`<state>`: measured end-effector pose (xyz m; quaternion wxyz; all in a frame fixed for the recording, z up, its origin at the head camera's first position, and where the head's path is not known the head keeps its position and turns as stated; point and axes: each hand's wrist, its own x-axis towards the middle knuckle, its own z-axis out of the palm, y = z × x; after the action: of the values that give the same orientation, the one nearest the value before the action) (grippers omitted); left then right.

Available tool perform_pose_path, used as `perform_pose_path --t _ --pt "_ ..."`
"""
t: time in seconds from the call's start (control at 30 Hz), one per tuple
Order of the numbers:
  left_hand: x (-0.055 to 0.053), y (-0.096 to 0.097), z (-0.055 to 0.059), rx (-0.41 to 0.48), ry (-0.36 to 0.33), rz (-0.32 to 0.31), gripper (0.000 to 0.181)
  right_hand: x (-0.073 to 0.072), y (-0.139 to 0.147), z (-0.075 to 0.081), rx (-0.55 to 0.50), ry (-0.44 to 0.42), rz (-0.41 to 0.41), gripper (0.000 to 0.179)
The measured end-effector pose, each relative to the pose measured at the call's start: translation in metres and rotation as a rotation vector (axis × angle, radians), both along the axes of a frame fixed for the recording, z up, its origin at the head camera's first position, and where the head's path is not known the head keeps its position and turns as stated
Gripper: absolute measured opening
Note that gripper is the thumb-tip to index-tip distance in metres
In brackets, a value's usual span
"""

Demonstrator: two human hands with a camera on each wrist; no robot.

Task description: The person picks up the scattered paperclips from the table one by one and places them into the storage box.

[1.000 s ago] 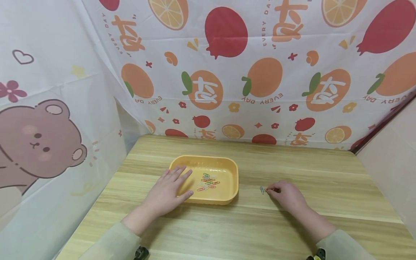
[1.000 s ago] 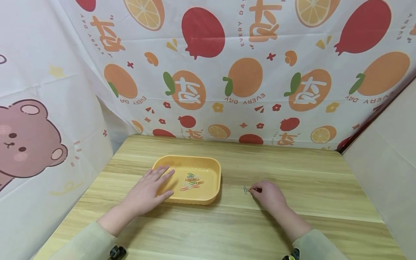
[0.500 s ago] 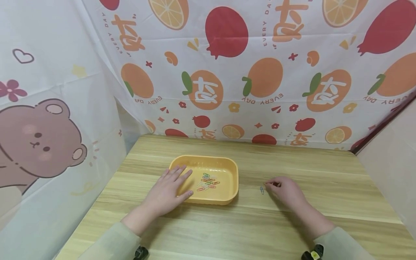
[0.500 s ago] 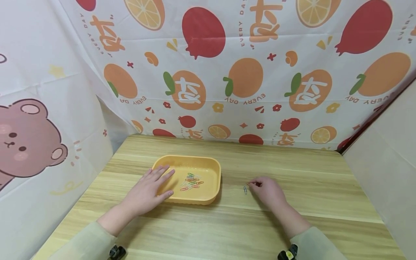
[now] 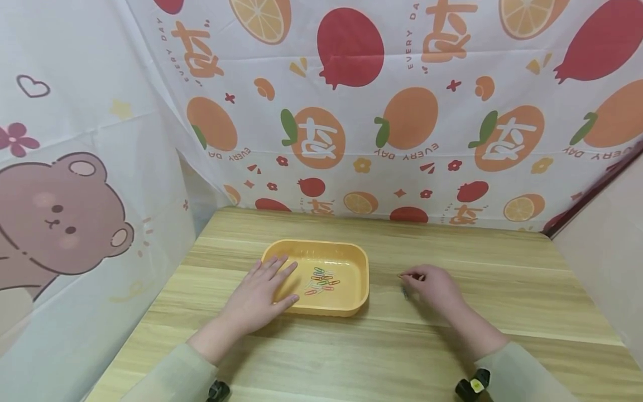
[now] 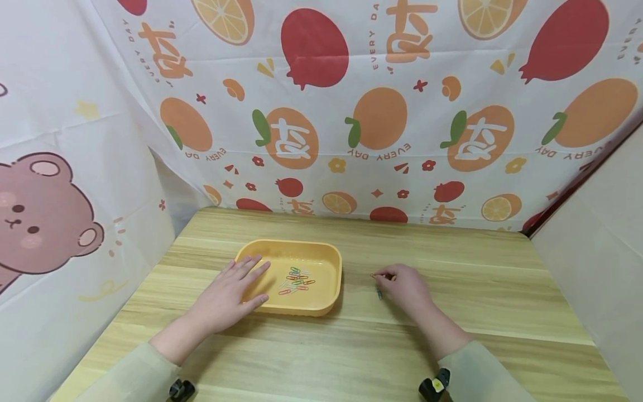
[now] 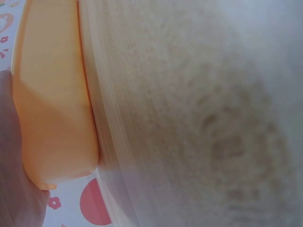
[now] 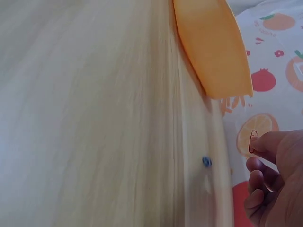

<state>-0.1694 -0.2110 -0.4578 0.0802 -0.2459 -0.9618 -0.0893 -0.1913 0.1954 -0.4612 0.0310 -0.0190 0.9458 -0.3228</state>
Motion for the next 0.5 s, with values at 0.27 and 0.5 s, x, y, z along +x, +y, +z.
perform_pose_path --t 0.27,0.5 --pt "0.002 0.000 0.002 -0.001 0.004 -0.002 0.075 -0.009 -0.025 0.012 -0.054 0.016 0.016 0.021" --pt "0.003 0.000 0.002 0.005 0.000 -0.004 0.075 -0.017 -0.053 0.024 -0.168 0.012 0.032 0.018"
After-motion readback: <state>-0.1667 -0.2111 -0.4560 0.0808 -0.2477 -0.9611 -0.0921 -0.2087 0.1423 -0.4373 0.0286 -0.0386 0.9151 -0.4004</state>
